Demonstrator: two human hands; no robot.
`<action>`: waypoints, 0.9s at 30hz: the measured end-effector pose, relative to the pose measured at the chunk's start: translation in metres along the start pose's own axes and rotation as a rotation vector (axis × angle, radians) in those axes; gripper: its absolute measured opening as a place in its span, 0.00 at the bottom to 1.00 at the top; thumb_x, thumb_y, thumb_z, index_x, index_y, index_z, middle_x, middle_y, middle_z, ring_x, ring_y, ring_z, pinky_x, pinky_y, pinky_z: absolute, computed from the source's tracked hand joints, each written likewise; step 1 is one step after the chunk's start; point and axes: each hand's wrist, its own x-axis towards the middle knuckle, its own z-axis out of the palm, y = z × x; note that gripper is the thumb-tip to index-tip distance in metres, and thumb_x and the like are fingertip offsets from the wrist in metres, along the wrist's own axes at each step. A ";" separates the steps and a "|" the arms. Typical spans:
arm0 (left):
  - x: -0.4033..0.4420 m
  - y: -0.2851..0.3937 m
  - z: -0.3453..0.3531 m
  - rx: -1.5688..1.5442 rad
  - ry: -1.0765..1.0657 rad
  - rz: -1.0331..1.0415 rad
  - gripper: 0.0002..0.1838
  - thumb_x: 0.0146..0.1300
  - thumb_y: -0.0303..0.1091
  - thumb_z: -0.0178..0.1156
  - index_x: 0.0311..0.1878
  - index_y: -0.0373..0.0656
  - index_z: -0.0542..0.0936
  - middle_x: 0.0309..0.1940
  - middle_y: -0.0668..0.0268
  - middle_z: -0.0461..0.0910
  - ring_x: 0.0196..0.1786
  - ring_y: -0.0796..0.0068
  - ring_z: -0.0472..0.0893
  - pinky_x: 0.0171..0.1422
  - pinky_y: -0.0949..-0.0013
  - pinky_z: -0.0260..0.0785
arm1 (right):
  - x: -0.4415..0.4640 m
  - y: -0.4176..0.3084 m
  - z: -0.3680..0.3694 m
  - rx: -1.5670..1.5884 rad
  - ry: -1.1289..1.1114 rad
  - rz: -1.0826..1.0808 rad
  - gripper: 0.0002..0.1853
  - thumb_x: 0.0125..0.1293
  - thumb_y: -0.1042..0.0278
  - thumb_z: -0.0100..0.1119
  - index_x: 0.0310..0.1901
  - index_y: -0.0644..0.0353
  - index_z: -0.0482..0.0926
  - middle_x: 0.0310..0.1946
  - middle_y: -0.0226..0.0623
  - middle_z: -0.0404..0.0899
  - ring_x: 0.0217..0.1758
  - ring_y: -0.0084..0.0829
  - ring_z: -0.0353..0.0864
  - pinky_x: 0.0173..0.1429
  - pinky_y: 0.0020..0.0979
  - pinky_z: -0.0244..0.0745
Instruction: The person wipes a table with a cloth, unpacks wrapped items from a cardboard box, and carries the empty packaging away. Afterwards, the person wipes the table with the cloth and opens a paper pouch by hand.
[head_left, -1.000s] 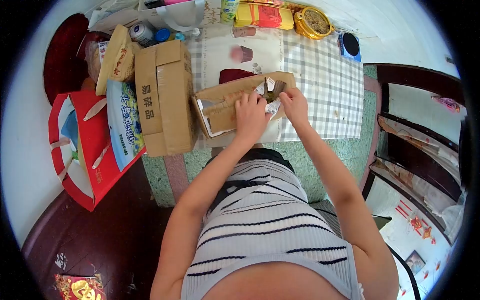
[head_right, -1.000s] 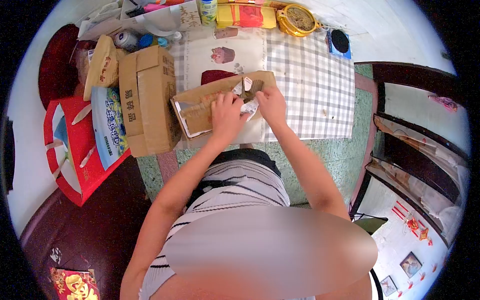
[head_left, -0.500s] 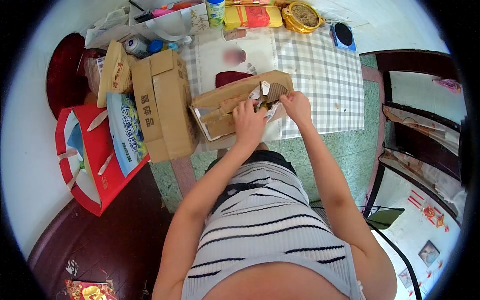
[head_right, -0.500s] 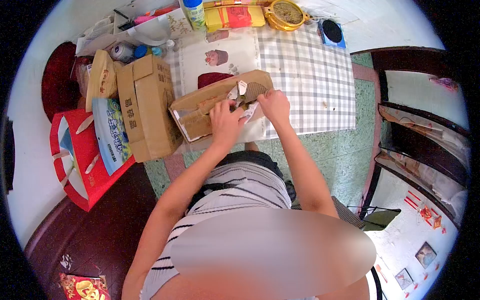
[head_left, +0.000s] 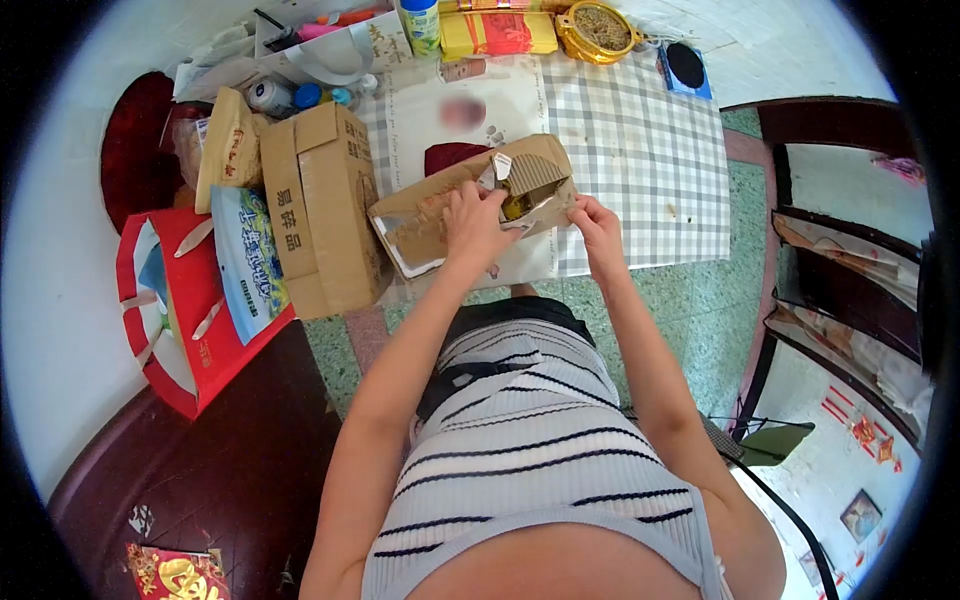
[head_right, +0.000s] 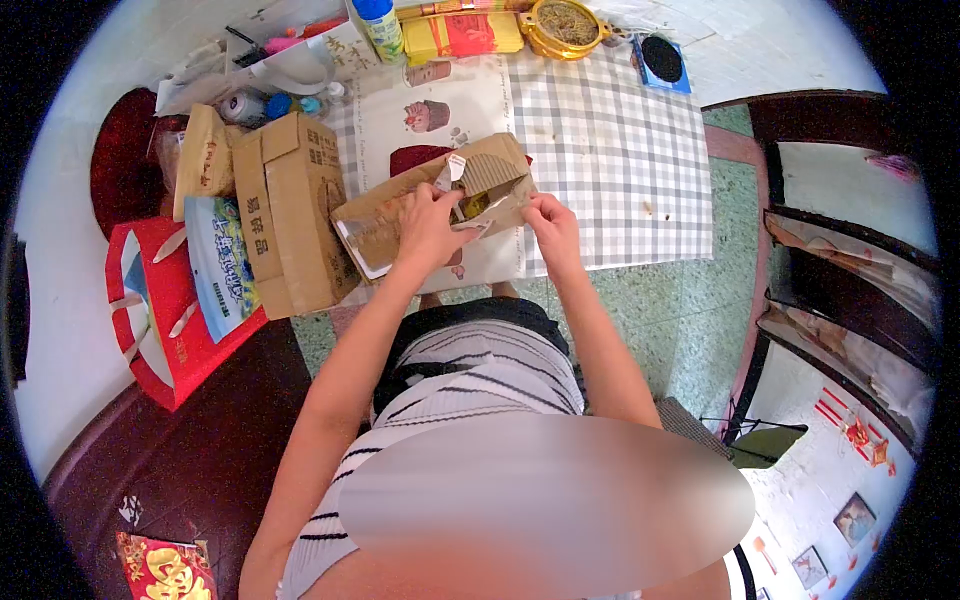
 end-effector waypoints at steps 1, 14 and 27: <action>-0.001 0.001 0.001 0.006 0.011 0.003 0.30 0.46 0.42 0.73 0.55 0.47 0.81 0.49 0.57 0.70 0.56 0.55 0.68 0.61 0.55 0.62 | 0.006 -0.006 -0.001 0.005 -0.002 -0.004 0.07 0.61 0.69 0.61 0.34 0.66 0.80 0.46 0.35 0.81 0.46 0.23 0.77 0.54 0.25 0.69; 0.009 -0.025 -0.013 -0.138 0.010 0.154 0.14 0.60 0.40 0.63 0.43 0.41 0.83 0.39 0.58 0.79 0.46 0.56 0.76 0.52 0.57 0.66 | 0.047 -0.043 0.026 -0.862 -0.450 -0.649 0.08 0.55 0.75 0.65 0.38 0.58 0.83 0.37 0.35 0.79 0.45 0.39 0.77 0.48 0.35 0.74; 0.033 -0.069 -0.019 -0.685 -0.245 0.066 0.14 0.67 0.40 0.60 0.47 0.40 0.82 0.38 0.67 0.80 0.42 0.78 0.76 0.48 0.72 0.68 | 0.064 -0.043 0.042 -0.445 -0.630 -0.452 0.05 0.59 0.81 0.60 0.38 0.62 0.80 0.36 0.32 0.74 0.43 0.28 0.76 0.49 0.27 0.70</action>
